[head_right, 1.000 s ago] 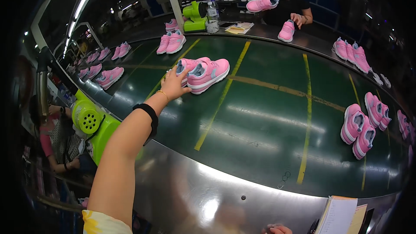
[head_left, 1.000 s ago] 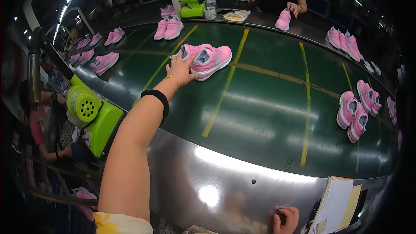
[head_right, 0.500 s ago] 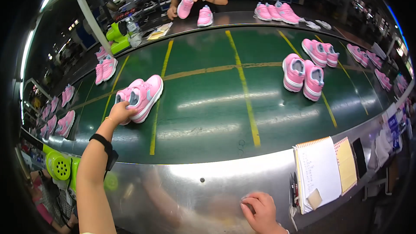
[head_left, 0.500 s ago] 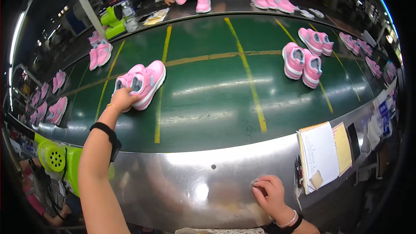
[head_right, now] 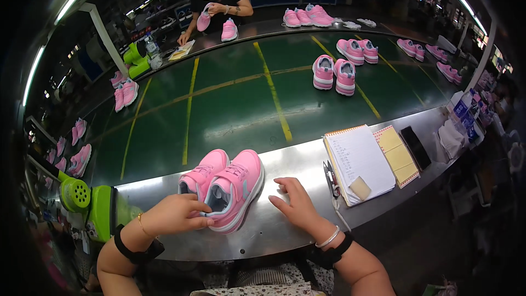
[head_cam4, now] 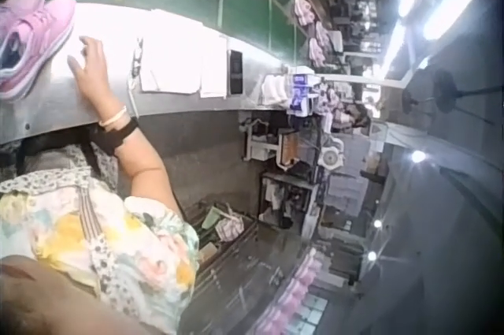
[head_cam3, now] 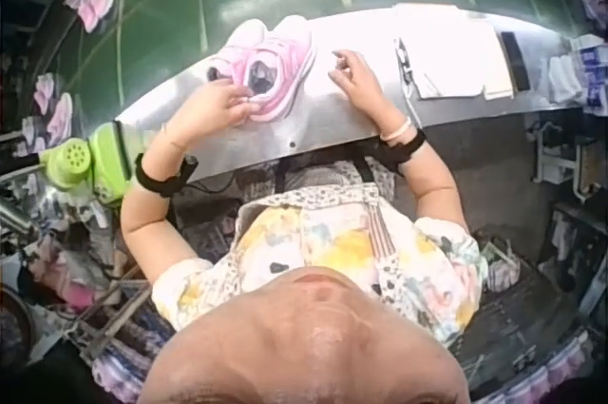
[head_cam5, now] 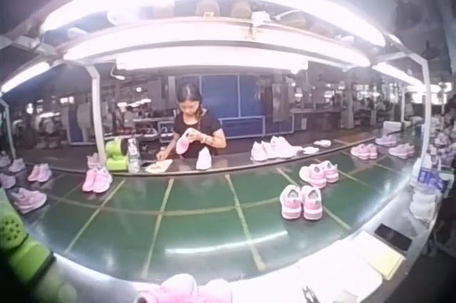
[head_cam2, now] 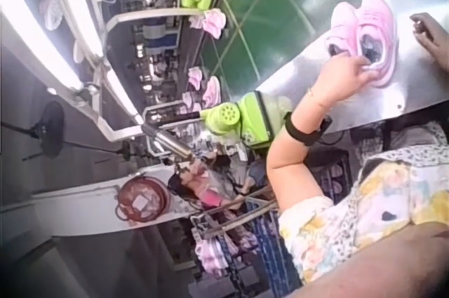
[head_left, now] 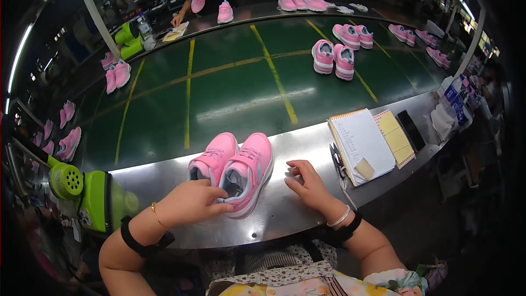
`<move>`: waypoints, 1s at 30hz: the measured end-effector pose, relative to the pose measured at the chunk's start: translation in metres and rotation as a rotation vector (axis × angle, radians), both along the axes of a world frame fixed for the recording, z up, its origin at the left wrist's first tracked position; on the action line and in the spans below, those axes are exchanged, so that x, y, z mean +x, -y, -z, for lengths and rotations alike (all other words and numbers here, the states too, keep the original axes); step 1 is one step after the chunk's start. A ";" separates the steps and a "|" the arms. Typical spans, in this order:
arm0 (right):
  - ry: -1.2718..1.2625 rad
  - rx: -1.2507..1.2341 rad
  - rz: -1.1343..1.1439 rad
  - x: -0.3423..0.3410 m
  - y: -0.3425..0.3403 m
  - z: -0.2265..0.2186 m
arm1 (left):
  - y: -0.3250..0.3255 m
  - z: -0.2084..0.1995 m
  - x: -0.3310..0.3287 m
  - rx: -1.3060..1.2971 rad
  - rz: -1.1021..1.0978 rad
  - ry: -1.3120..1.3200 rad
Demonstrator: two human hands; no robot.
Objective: Inspecting and cleaning finished shoes at a quality control station in a factory.
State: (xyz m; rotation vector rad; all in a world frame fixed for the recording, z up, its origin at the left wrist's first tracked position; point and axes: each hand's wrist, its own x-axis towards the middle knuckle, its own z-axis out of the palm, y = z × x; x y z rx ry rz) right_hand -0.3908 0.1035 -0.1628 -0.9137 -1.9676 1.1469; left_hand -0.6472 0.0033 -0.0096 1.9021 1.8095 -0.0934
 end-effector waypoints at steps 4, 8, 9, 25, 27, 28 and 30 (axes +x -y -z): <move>-0.014 -0.052 -0.137 0.005 0.016 -0.012 | 0.033 0.008 0.018 -0.046 0.131 0.462; -0.022 -0.308 -0.144 0.009 0.031 -0.006 | 0.057 0.038 0.004 0.279 -0.115 0.730; 0.042 -0.287 -0.177 0.009 0.037 -0.019 | 0.064 0.049 0.000 0.338 -0.283 0.627; -0.816 -1.133 -0.072 0.007 0.062 -0.006 | 0.103 0.138 0.043 0.259 -1.055 1.929; -0.803 -1.128 -0.133 0.001 0.068 -0.012 | 0.106 0.145 0.044 0.242 -1.033 2.004; -0.802 -1.113 -0.191 -0.001 0.071 -0.014 | 0.107 0.147 0.045 0.222 -0.992 2.076; -0.801 -1.149 -0.243 0.000 0.070 -0.005 | 0.109 0.146 0.048 0.235 -0.936 2.035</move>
